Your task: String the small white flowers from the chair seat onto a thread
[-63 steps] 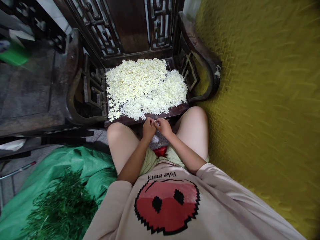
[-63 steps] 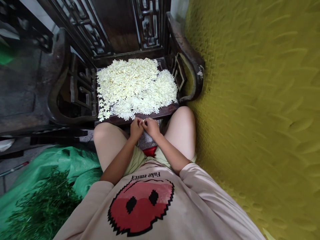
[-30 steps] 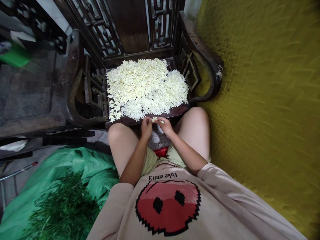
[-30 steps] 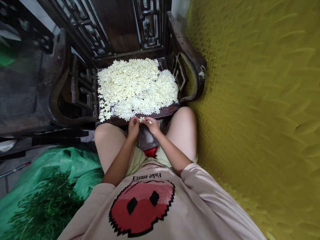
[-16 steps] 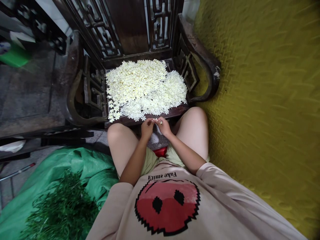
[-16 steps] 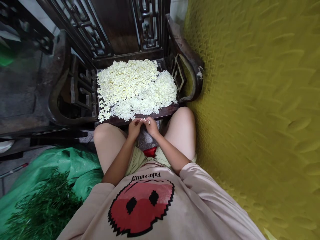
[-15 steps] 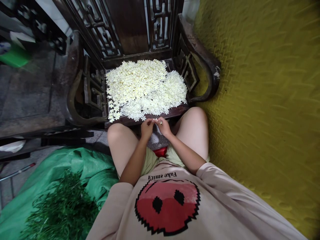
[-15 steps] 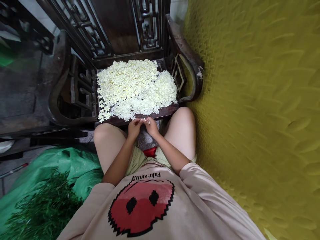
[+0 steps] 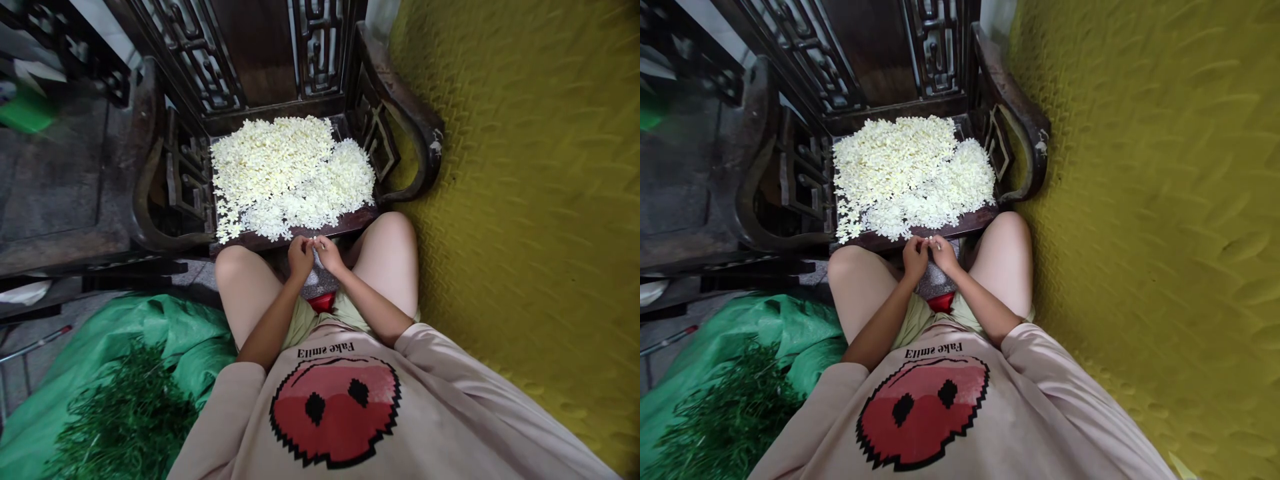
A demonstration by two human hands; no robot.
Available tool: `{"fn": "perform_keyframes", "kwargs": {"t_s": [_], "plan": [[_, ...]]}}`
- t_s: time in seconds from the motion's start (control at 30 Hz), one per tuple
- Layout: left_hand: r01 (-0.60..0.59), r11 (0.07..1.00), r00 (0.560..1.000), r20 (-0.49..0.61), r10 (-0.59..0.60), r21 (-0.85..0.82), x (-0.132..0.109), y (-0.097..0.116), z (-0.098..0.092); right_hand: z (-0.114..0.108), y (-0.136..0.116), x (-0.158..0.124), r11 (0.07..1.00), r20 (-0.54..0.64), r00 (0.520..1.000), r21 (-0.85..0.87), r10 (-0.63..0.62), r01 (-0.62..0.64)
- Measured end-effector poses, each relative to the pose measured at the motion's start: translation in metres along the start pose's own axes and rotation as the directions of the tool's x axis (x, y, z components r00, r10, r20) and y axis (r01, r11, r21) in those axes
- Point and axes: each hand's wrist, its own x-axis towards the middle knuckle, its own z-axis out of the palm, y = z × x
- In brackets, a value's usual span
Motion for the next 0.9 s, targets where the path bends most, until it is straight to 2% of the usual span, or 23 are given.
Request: {"fn": "perform_keyframes", "kwargs": {"t_s": [0.23, 0.3, 0.37, 0.43, 0.53, 0.63, 0.73, 0.8, 0.9], "plan": [[-0.073, 0.997, 0.997, 0.006, 0.073, 0.028, -0.002, 0.004, 0.002, -0.002, 0.0, 0.001, 0.984, 0.014, 0.996, 0.156, 0.085, -0.086], [-0.006, 0.999, 1.0, -0.021, 0.006, -0.036, -0.002, 0.005, 0.003, -0.001, 0.001, 0.003, 0.978, 0.024, 0.995, 0.184, 0.097, -0.1], [0.109, 0.979, 0.993, -0.033, -0.116, -0.173, -0.002, 0.005, 0.006, 0.0, 0.002, 0.005, 0.975, 0.012, 0.994, 0.197, 0.106, -0.106], [0.24, 0.905, 0.967, 0.008, -0.253, -0.351, -0.001, 0.003, 0.008, 0.002, 0.003, 0.006, 0.971, -0.012, 0.992, 0.208, 0.122, -0.117], [0.413, 0.719, 0.899, 0.122, -0.421, -0.559, 0.002, -0.001, 0.009, 0.004, 0.001, 0.005, 0.962, -0.008, 0.988, 0.23, 0.152, -0.146], [0.518, 0.555, 0.833, 0.238, -0.499, -0.65, 0.006, -0.005, 0.009, 0.003, -0.004, 0.005, 0.944, 0.039, 0.981, 0.267, 0.189, -0.192], [0.56, 0.517, 0.809, 0.293, -0.51, -0.647, 0.007, -0.004, 0.009, 0.0, -0.008, 0.007, 0.94, 0.015, 0.976, 0.267, 0.218, -0.214], [0.539, 0.526, 0.814, 0.245, -0.528, -0.658, 0.007, -0.004, 0.01, 0.001, -0.008, 0.007, 0.952, 0.006, 0.981, 0.239, 0.195, -0.191], [0.494, 0.495, 0.812, 0.175, -0.557, -0.714, 0.005, -0.003, 0.012, 0.005, -0.005, 0.006, 0.98, 0.052, 0.994, 0.172, 0.092, -0.1]]}}
